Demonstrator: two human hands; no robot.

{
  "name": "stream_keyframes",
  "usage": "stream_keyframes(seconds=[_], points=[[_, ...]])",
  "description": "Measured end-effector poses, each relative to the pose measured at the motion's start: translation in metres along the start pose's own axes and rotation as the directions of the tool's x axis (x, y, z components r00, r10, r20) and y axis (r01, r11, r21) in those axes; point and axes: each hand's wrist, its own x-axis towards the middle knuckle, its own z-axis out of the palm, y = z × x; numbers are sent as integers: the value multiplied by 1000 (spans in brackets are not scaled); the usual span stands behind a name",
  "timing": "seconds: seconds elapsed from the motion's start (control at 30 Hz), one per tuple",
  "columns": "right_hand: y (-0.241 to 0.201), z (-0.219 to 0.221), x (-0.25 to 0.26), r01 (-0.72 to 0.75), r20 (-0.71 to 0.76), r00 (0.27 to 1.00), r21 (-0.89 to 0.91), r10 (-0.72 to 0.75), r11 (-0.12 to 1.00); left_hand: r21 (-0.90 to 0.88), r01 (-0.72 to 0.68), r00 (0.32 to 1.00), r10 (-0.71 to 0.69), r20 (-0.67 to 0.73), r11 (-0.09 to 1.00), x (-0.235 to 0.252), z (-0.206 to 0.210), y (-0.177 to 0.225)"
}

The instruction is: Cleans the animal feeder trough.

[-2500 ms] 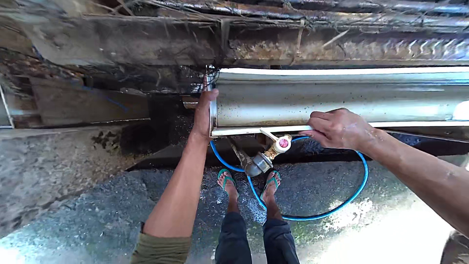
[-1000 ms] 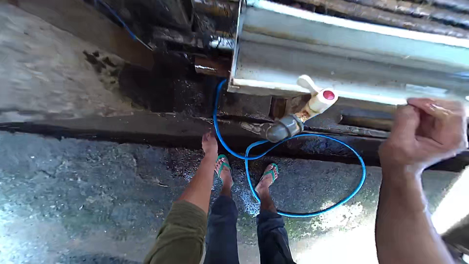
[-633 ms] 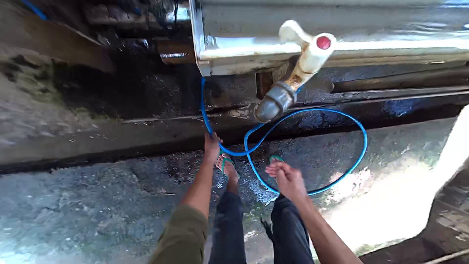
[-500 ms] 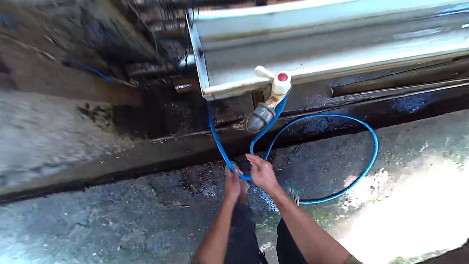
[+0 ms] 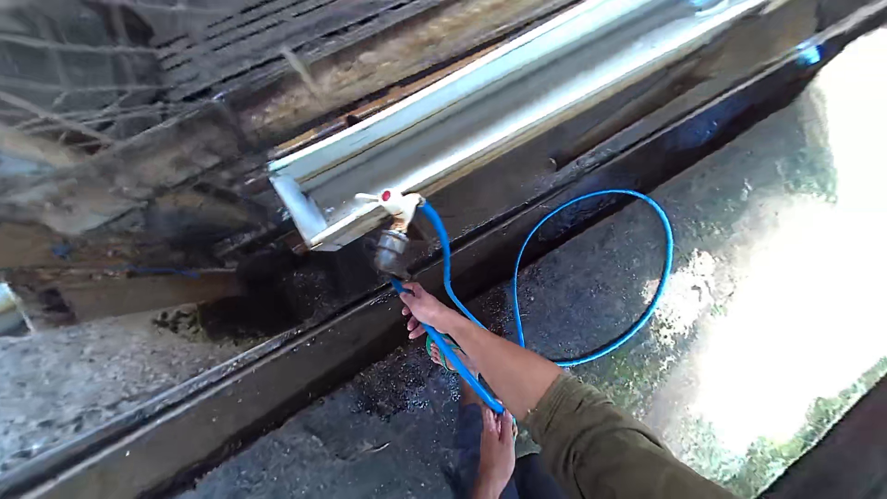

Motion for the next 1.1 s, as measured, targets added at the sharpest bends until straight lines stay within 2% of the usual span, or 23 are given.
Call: stream_keyframes(seconds=[0.1,0.2,0.37,0.43,0.57,0.6,0.63,0.7,0.8,0.87,0.97,1.1], points=[[2,-23,-22,64,-28,998,82,-62,995,155,-83,986,59,153,984,-21,3,-15],[19,-43,-47,132,-80,990,192,-118,973,265,-158,967,95,237,951,-32,7,-45],[46,-70,-103,240,-177,965,303,-193,922,385,-258,925,112,363,886,-58,10,-69],[57,-76,-124,269,-184,959,350,-215,897,438,-270,906,73,416,857,-66,13,-76],[83,-79,-153,268,-182,960,376,-213,887,551,-190,844,-151,514,813,-61,7,-68],[91,-76,-157,265,-182,960,346,-213,900,497,-148,857,-140,495,855,-53,0,-64],[97,-71,-161,261,-184,959,293,-213,920,382,-89,902,-89,423,920,-42,-9,-62],[108,-57,-166,253,-194,955,145,-223,956,136,24,991,-41,125,990,-12,-28,-34],[125,-27,-173,246,-185,949,-76,-256,966,-130,-14,983,-10,-182,991,35,-62,41],[127,-4,-175,241,-139,954,-173,-266,955,-184,-72,973,29,-230,980,64,-83,82],[124,29,-169,237,-118,956,-220,-267,946,-211,-91,980,50,-193,973,91,-114,115],[108,61,-158,243,-212,933,-226,-291,943,-40,-24,964,13,-264,999,92,-167,107]])
